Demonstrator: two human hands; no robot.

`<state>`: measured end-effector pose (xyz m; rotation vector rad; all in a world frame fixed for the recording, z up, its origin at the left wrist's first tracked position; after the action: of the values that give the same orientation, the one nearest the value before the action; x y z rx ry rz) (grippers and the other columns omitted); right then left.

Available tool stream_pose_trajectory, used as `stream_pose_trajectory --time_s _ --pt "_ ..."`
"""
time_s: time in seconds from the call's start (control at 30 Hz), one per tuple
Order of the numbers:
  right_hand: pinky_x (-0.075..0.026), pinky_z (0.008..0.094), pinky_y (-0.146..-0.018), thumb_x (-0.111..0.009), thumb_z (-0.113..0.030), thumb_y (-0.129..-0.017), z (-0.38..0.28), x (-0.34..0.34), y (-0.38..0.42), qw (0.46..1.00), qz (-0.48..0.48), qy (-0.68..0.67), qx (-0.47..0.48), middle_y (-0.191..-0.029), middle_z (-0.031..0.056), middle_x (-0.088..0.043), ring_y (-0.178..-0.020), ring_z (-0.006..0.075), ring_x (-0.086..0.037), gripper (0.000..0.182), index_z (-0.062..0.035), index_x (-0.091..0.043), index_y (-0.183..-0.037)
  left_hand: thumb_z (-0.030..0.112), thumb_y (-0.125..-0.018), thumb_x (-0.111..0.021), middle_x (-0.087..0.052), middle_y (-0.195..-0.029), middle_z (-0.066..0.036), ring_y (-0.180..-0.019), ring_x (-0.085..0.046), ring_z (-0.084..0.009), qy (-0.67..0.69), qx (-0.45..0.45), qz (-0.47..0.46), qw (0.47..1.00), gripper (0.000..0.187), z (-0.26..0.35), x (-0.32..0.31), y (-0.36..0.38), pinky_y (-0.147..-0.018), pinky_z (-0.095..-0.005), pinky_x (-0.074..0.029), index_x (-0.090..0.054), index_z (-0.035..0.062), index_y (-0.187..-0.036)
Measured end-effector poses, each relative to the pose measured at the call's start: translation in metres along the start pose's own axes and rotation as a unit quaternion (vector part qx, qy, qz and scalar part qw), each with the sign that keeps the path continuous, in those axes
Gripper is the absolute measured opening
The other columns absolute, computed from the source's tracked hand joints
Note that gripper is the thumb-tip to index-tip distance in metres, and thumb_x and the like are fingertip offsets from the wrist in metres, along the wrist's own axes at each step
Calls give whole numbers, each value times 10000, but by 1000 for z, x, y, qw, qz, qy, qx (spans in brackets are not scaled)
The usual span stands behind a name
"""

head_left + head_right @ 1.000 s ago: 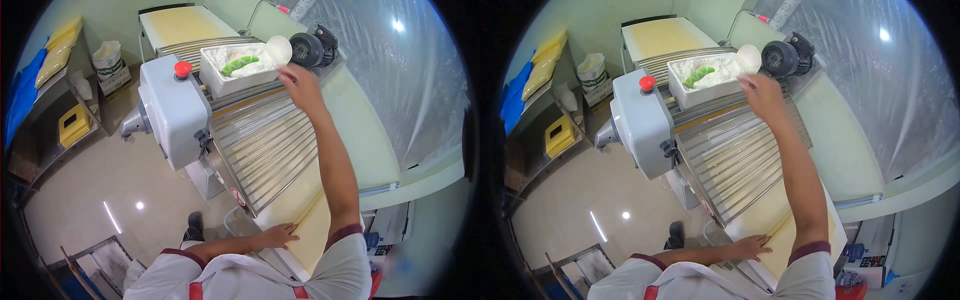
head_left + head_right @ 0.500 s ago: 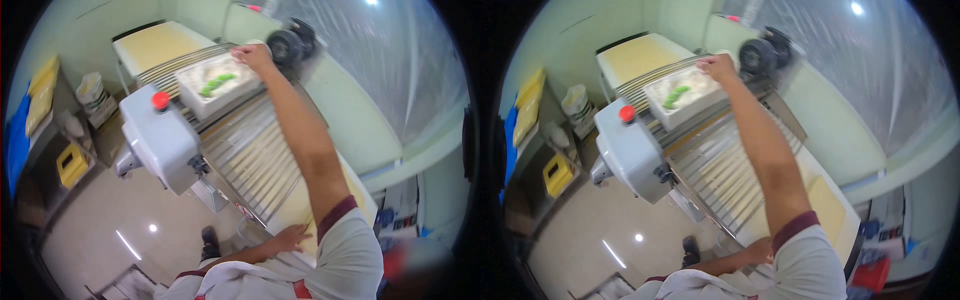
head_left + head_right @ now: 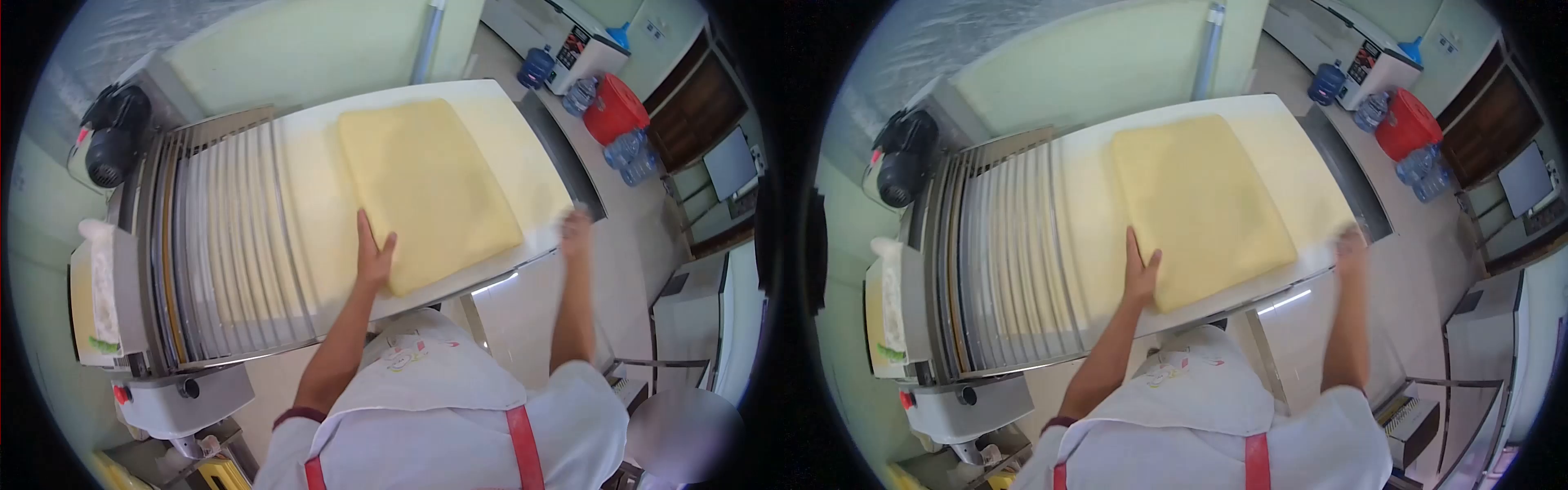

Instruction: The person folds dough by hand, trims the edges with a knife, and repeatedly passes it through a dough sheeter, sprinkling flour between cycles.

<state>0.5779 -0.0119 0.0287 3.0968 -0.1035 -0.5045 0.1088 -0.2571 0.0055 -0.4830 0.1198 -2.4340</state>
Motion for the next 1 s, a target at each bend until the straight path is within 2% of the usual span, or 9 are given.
stream_pose_trajectory --time_s 0.1,0.2,0.33,0.43,0.53,0.7,0.8,0.9,1.0 --pt "-481 261 -655 -531 -269 -946 -180 150 59 933 317 38 169 -958 8 -622 -833 129 -601 228 -94 -584 -1083 105 -906 -609 -213 -1552 -240 -1449 -208 -329 16 37 -13 999 809 -7 -10 -14 -1172 -361 -191 -92 -13 -1517" --pt "-462 377 -827 -453 -348 -980 -125 157 81 873 388 192 224 -1036 137 -631 -978 253 -599 390 -34 -563 -1184 73 -905 -598 -200 -1560 -234 -1450 -212 -314 37 24 -26 999 813 -14 -8 -10 -1164 -349 -205 -75 0 -1523" --pt "-384 373 -902 -446 -268 -992 -4 -94 157 781 140 608 -32 -1140 169 -535 -1052 257 -491 418 34 -520 -1272 26 -908 -578 -242 -1552 -207 -1431 -265 -276 89 30 -28 995 793 -9 -9 -12 -1146 -328 -243 -85 21 -1529" --pt "-363 213 -524 -481 -245 -1003 38 -119 173 896 -188 401 -30 -708 -43 -452 -593 41 -413 369 -26 -545 -1293 9 -908 -578 -273 -1537 -202 -1408 -307 -268 142 80 -15 987 781 -4 -5 -12 -1136 -333 -271 -100 17 -1526" --pt "-309 181 -531 -499 -210 -968 -27 17 119 984 16 177 -17 -780 -36 -555 -642 26 -443 252 -74 -622 -1141 17 -917 -571 -312 -1513 -196 -1373 -357 -256 193 172 10 966 732 -18 9 21 -1120 -346 -307 -149 10 -1514" --pt "-512 306 -861 -432 -213 -955 -123 121 95 839 469 -36 274 -1069 108 -612 -953 219 -607 359 -5 -567 -1214 49 -894 -614 -451 -1373 -190 -1264 -464 -243 202 346 11 916 614 4 32 73 -1057 -349 -392 -313 -45 -1420" --pt "-244 402 -1061 -503 -271 -939 6 -46 71 880 20 466 83 -1365 164 -376 -1255 269 -354 540 -4 -362 -1386 73 -868 -660 -541 -1241 -159 -1151 -531 -213 181 401 32 898 561 8 21 67 -980 -333 -444 -405 -55 -1351" --pt "-59 509 -1188 -618 -433 -871 80 -233 180 512 -646 564 57 -1567 169 -226 -1463 288 -175 856 -26 -215 -1508 98 -844 -697 -621 -1077 -111 -1025 -581 -175 207 478 8 853 468 3 11 55 -899 -312 -469 -514 -55 -1246" --pt "-57 536 -1180 -609 -513 -851 98 -305 158 434 -738 445 264 -1575 146 -225 -1464 275 -190 899 -48 -217 -1513 102 -827 -716 -650 -974 -82 -961 -602 -155 228 475 26 850 367 4 -1 45 -845 -301 -477 -592 -37 -1144"
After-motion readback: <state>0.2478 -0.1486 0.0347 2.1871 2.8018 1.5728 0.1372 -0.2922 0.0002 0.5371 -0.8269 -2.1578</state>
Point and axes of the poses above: each hand's wrist, its own y-axis away from the middle knuckle, its own x-axis out of the back of the hand, z = x × y, the point moved 8 cm from there along -y, towards the middle knuckle
